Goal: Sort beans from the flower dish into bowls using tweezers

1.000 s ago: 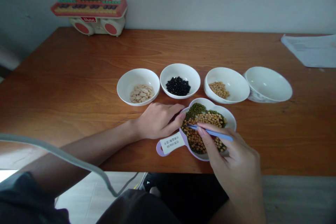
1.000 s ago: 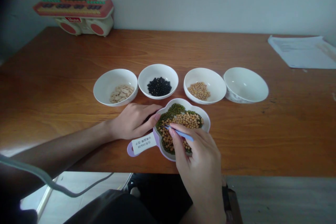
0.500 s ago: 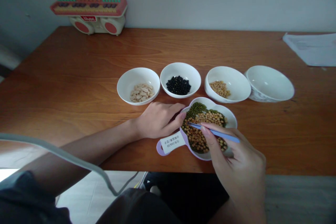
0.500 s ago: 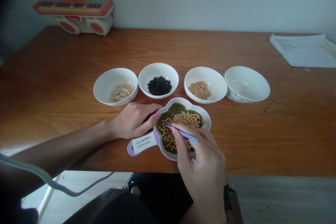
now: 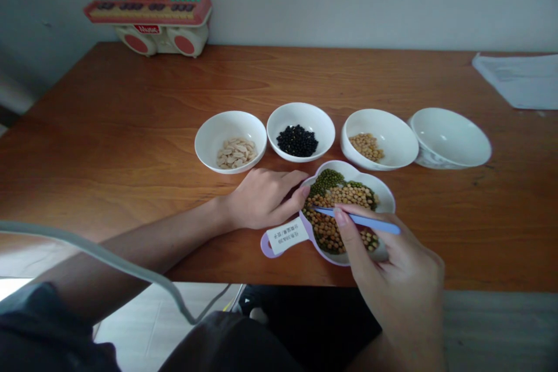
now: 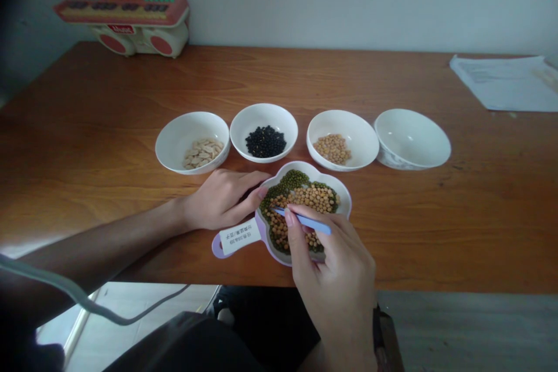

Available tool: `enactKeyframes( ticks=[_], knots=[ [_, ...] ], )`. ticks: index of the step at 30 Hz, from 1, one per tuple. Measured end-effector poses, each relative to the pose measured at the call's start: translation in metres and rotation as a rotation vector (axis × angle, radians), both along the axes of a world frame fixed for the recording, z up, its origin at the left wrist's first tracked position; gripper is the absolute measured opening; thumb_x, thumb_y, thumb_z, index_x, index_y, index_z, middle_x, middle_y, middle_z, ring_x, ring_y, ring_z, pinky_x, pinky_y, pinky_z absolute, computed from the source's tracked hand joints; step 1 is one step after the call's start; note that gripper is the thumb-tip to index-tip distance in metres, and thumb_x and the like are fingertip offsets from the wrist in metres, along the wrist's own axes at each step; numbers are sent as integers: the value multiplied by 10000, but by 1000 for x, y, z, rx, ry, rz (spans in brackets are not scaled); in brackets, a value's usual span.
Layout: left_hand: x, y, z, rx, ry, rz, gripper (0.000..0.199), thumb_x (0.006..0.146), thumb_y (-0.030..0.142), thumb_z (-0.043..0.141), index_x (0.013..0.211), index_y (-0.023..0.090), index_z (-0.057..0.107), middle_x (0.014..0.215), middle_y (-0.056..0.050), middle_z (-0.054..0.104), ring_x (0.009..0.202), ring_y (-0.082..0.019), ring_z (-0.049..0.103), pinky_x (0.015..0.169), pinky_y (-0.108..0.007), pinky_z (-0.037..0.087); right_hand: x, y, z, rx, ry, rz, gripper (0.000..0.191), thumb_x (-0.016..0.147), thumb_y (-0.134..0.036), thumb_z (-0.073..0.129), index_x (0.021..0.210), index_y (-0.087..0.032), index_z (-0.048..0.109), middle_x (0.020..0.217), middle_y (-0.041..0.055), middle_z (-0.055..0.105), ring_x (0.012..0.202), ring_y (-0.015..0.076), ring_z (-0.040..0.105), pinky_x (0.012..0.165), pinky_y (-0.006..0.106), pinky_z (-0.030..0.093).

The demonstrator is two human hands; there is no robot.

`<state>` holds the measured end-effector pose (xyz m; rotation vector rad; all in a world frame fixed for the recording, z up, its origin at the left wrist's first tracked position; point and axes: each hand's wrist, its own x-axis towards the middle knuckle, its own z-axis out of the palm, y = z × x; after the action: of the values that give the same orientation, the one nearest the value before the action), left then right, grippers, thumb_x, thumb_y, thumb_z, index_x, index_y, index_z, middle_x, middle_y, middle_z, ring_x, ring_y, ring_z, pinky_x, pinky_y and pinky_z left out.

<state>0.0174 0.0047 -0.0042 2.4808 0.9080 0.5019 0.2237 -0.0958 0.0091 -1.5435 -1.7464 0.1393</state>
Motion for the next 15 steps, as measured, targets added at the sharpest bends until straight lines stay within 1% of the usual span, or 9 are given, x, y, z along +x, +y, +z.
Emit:
enactKeyframes(
  ticks=[5, 10, 15],
  knots=[
    [1, 1, 0, 2, -2, 3, 395, 1100, 362, 334, 1126, 139, 660, 934, -78, 796, 779, -198, 756, 660, -296, 513, -2, 2, 2, -11, -8, 8, 120, 954, -272, 700, 1036, -248, 784, 1019, 48, 827, 883, 214, 793, 827, 338, 656],
    [1, 0, 0, 6, -5, 6, 391, 1100, 367, 339, 1131, 144, 659, 943, -79, 800, 787, -195, 758, 665, -288, 514, -2, 4, 1, -3, -35, 15, 126, 964, -276, 692, 1049, -246, 780, 1033, 48, 827, 912, 219, 794, 837, 339, 654],
    [0, 0, 0, 0, 0, 9, 398, 1099, 369, 342, 1136, 139, 664, 947, -79, 799, 790, -199, 758, 671, -291, 506, 0, 4, 0, 13, -46, 20, 124, 970, -260, 687, 1052, -240, 778, 1025, 39, 827, 904, 200, 791, 837, 313, 646]
  ],
)
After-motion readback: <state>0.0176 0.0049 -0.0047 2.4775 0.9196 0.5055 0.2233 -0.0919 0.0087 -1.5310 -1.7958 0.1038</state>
